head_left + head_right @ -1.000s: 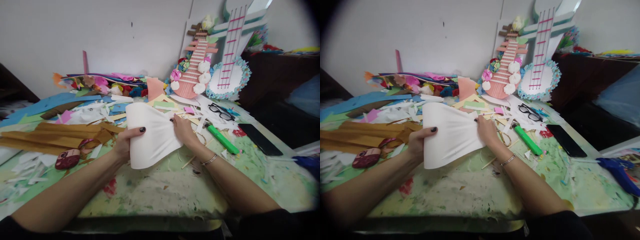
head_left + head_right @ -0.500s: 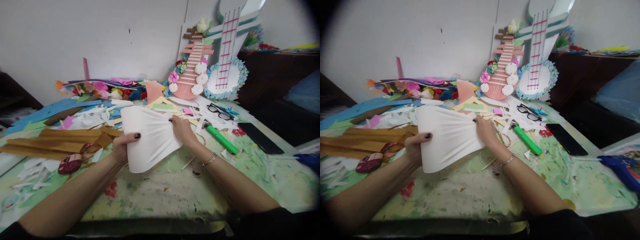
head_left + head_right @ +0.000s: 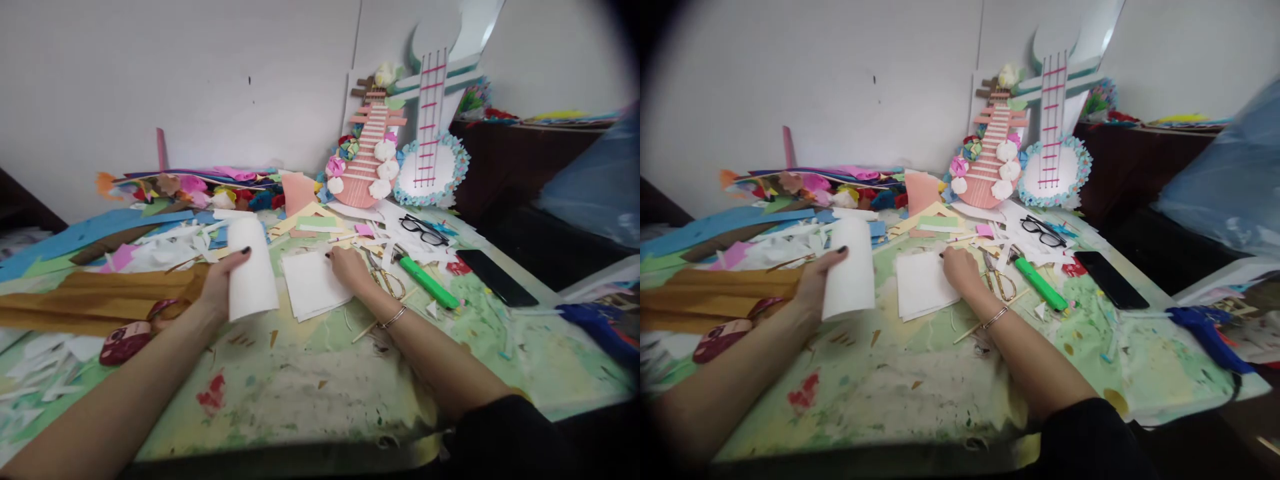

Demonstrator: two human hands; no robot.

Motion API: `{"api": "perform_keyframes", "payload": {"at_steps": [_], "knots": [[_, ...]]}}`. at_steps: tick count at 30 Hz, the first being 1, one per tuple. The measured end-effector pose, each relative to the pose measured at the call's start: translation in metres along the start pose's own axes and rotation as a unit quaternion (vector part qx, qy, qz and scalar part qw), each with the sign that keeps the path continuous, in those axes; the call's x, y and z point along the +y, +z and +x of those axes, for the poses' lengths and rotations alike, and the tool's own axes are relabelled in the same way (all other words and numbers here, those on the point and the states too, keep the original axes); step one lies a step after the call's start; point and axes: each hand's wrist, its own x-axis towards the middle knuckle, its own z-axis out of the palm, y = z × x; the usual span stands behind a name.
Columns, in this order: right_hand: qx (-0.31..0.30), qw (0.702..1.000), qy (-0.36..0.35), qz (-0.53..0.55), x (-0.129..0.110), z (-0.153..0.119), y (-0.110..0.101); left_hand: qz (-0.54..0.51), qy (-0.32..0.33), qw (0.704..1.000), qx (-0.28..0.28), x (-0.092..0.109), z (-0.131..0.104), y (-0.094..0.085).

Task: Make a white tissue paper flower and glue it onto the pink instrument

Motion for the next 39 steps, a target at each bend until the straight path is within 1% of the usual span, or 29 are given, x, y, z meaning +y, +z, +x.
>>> {"api": "perform_keyframes", "payload": {"at_steps": [2, 3, 5, 7, 11, 15, 19, 21, 23, 24, 26, 28, 29, 30, 32, 33, 35, 36, 37, 38, 39], "knots": [[-0.002, 1.0, -0.004, 0.001, 0.0, -0.002, -0.002, 0.007, -0.051, 0.999, -0.012, -0.016, 0.0, 0.007], [-0.001, 1.0, -0.007, 0.003, 0.001, -0.003, -0.004, 0.011, -0.085, 0.996, -0.03, -0.022, 0.0, 0.01], [0.004, 1.0, -0.013, 0.009, 0.002, -0.005, -0.007, 0.011, -0.117, 0.992, -0.05, -0.031, 0.0, 0.015], [0.015, 0.999, -0.023, 0.022, 0.005, -0.006, -0.01, 0.005, -0.126, 0.99, -0.064, -0.035, 0.002, 0.016], [0.042, 0.994, -0.07, 0.07, 0.013, -0.002, -0.011, 0.003, -0.119, 0.99, -0.08, -0.036, 0.004, 0.014], [0.083, 0.981, -0.1, 0.144, 0.019, 0.001, -0.014, 0.081, -0.081, 0.99, -0.081, -0.04, 0.008, 0.015], [0.141, 0.953, -0.113, 0.245, 0.02, 0.002, -0.034, 0.136, -0.04, 0.987, -0.076, -0.046, 0.013, 0.016], [0.152, 0.936, -0.114, 0.295, 0.018, 0.0, -0.043, 0.177, -0.009, 0.982, -0.07, -0.048, 0.014, 0.015], [0.135, 0.924, -0.11, 0.34, 0.014, -0.002, -0.044, 0.225, 0.029, 0.972, -0.06, -0.049, 0.014, 0.014], [0.112, 0.919, -0.107, 0.363, 0.01, -0.005, -0.041, 0.248, 0.05, 0.966, -0.054, -0.049, 0.013, 0.014], [0.039, 0.907, -0.101, 0.408, 0.001, -0.012, -0.029, 0.289, 0.091, 0.952, -0.046, -0.051, 0.012, 0.015], [-0.059, 0.882, -0.102, 0.457, -0.012, -0.022, -0.014, 0.326, 0.129, 0.936, -0.042, -0.053, 0.012, 0.02], [-0.1, 0.865, -0.103, 0.48, -0.018, -0.027, -0.008, 0.347, 0.147, 0.925, -0.04, -0.053, 0.012, 0.022], [-0.128, 0.85, -0.101, 0.5, -0.023, -0.032, -0.002, 0.371, 0.167, 0.913, -0.036, -0.053, 0.012, 0.025], [-0.154, 0.829, -0.079, 0.532, -0.031, -0.039, 0.004, 0.419, 0.209, 0.883, -0.018, -0.048, 0.007, 0.029], [-0.161, 0.821, -0.064, 0.544, -0.032, -0.041, 0.006, 0.439, 0.229, 0.869, -0.005, -0.044, 0.001, 0.03], [-0.167, 0.812, -0.031, 0.559, -0.031, -0.043, 0.007, 0.476, 0.28, 0.833, 0.023, -0.037, -0.021, 0.03], [-0.169, 0.809, -0.016, 0.563, -0.03, -0.043, 0.007, 0.497, 0.313, 0.808, 0.035, -0.034, -0.037, 0.029], [-0.171, 0.806, -0.003, 0.567, -0.028, -0.043, 0.007, 0.551, 0.389, 0.737, 0.042, -0.032, -0.055, 0.027], [-0.173, 0.804, 0.007, 0.569, -0.027, -0.043, 0.007, 0.57, 0.467, 0.675, 0.034, -0.033, -0.075, 0.025], [-0.174, 0.802, 0.015, 0.571, -0.026, -0.043, 0.007, 0.547, 0.544, 0.637, 0.005, -0.034, -0.094, 0.024]]}}
